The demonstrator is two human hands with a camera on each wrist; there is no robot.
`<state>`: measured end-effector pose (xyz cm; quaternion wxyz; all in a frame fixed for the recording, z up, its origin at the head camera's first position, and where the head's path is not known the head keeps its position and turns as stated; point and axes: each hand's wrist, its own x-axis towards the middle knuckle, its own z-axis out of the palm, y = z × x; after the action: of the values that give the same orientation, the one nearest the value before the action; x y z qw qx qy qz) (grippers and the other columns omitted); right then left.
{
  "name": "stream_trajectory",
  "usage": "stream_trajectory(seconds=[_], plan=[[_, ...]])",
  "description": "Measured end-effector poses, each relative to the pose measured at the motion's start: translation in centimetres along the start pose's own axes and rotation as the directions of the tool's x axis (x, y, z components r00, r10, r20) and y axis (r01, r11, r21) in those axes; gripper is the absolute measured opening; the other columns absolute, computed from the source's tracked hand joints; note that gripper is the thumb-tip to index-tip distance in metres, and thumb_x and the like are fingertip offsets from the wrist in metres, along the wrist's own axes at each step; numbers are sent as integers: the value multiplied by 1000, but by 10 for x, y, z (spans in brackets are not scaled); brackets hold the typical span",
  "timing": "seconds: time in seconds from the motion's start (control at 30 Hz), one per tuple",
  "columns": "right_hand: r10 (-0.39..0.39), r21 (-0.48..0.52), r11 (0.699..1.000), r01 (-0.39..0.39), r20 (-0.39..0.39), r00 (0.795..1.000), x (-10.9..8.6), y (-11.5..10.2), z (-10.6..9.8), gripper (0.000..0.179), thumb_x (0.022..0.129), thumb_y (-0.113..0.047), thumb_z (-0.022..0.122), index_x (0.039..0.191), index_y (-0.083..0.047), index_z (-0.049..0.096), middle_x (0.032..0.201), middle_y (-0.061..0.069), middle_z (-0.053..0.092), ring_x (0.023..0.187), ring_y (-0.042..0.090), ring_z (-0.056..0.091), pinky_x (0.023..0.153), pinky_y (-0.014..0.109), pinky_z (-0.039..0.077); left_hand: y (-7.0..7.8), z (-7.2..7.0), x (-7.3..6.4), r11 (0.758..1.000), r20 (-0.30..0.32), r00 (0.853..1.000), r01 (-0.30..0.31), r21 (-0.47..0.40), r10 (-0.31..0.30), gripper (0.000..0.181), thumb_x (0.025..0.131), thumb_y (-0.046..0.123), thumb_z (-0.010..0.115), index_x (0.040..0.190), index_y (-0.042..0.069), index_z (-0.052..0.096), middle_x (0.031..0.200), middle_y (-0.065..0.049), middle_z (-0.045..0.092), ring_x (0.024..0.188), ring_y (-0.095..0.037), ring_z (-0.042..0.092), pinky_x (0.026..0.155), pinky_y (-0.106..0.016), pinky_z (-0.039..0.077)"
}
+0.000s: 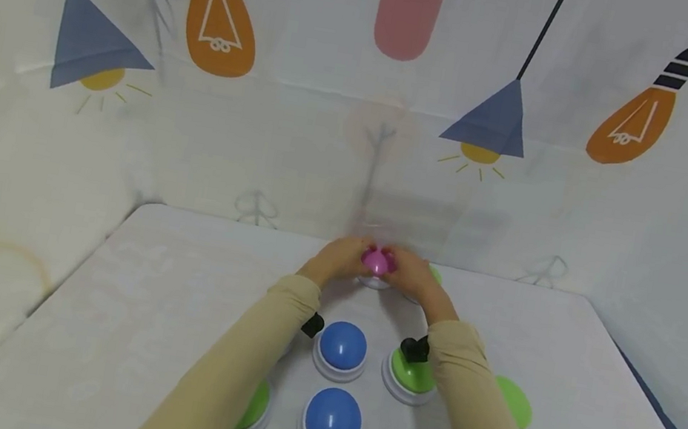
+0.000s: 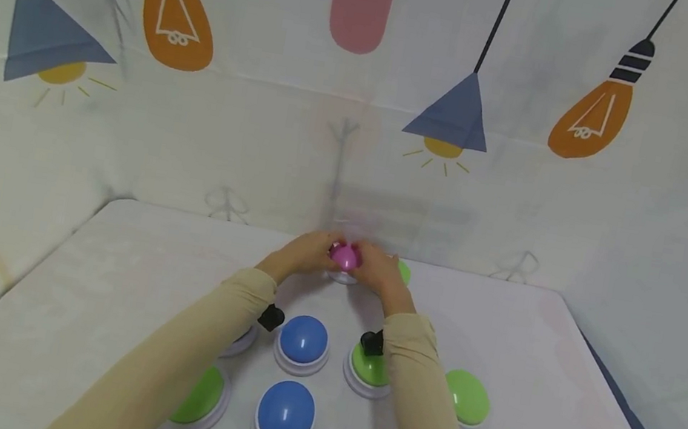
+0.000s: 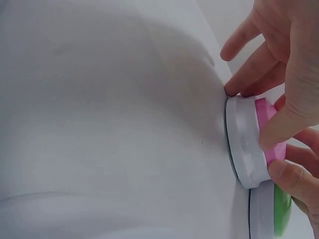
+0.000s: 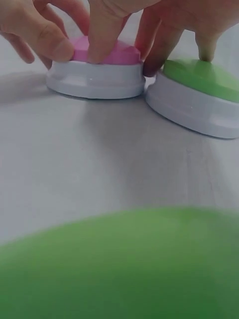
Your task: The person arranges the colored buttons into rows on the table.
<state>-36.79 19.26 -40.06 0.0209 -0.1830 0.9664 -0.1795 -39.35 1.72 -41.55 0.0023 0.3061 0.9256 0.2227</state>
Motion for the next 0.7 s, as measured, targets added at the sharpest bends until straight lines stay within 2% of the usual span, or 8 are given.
stream_trajectory(seconds=[0.1, 0.13, 0.33, 0.37, 0.4, 0.53, 0.7], plan=[[-13, 8, 1000, 13, 0, 1000, -3, 1, 0, 52, 93, -16, 65, 137, 7, 49, 138, 27, 53, 131, 45, 46, 105, 76, 23, 3, -2, -4, 1000, 20, 1000, 7, 4, -8, 46, 90, 18, 72, 131, 1, 58, 124, -13, 66, 115, -28, 61, 101, -37, 47], [-21, 12, 1000, 21, -1, 1000, -4, 1, 0, 52, 94, -16, 65, 137, 7, 49, 138, 27, 54, 131, 45, 46, 105, 76, 23, -4, 3, -1, 1000, 12, 1000, -5, 12, 5, 47, 90, 21, 72, 131, 4, 58, 123, -11, 66, 114, -26, 62, 100, -37, 48], [-93, 14, 996, 94, -9, 996, -10, 0, -2, 49, 93, -13, 65, 133, 10, 51, 130, 28, 59, 123, 44, 54, 106, 65, 34, 2, 0, -8, 998, 27, 1000, 6, 57, -7, 49, 90, 24, 73, 133, 4, 56, 124, -10, 65, 114, -26, 62, 99, -36, 48], [-102, 15, 995, 102, -5, 995, -11, -2, -2, 48, 93, -13, 65, 133, 10, 51, 129, 28, 59, 121, 43, 55, 106, 62, 36, 9, -7, -14, 998, 40, 999, 24, 61, -27, 49, 91, 22, 72, 133, 3, 56, 125, -12, 65, 115, -26, 61, 100, -36, 48], [-111, 16, 994, 111, -1, 994, -12, -2, -2, 48, 93, -13, 65, 133, 10, 51, 128, 28, 60, 120, 43, 56, 105, 60, 38, 9, -6, -14, 997, 41, 999, 28, 68, -31, 49, 90, 23, 73, 133, 4, 56, 125, -11, 65, 115, -26, 61, 100, -36, 48], [-148, 32, 989, 147, 8, 989, -17, -4, -5, 48, 93, -13, 65, 133, 10, 51, 125, 27, 61, 115, 41, 59, 100, 52, 46, 7, -6, -17, 997, 21, 999, 37, 69, -38, 51, 89, 29, 74, 133, 8, 59, 124, -9, 67, 113, -24, 62, 98, -35, 49], [-200, 52, 978, 201, -19, 980, -22, -5, -9, 49, 92, -13, 65, 133, 10, 52, 128, 29, 59, 116, 42, 58, 99, 52, 47, 7, -10, -24, 998, -24, 999, 23, 55, -22, 51, 89, 35, 73, 132, 9, 61, 117, -8, 69, 105, -22, 65, 92, -34, 52]])
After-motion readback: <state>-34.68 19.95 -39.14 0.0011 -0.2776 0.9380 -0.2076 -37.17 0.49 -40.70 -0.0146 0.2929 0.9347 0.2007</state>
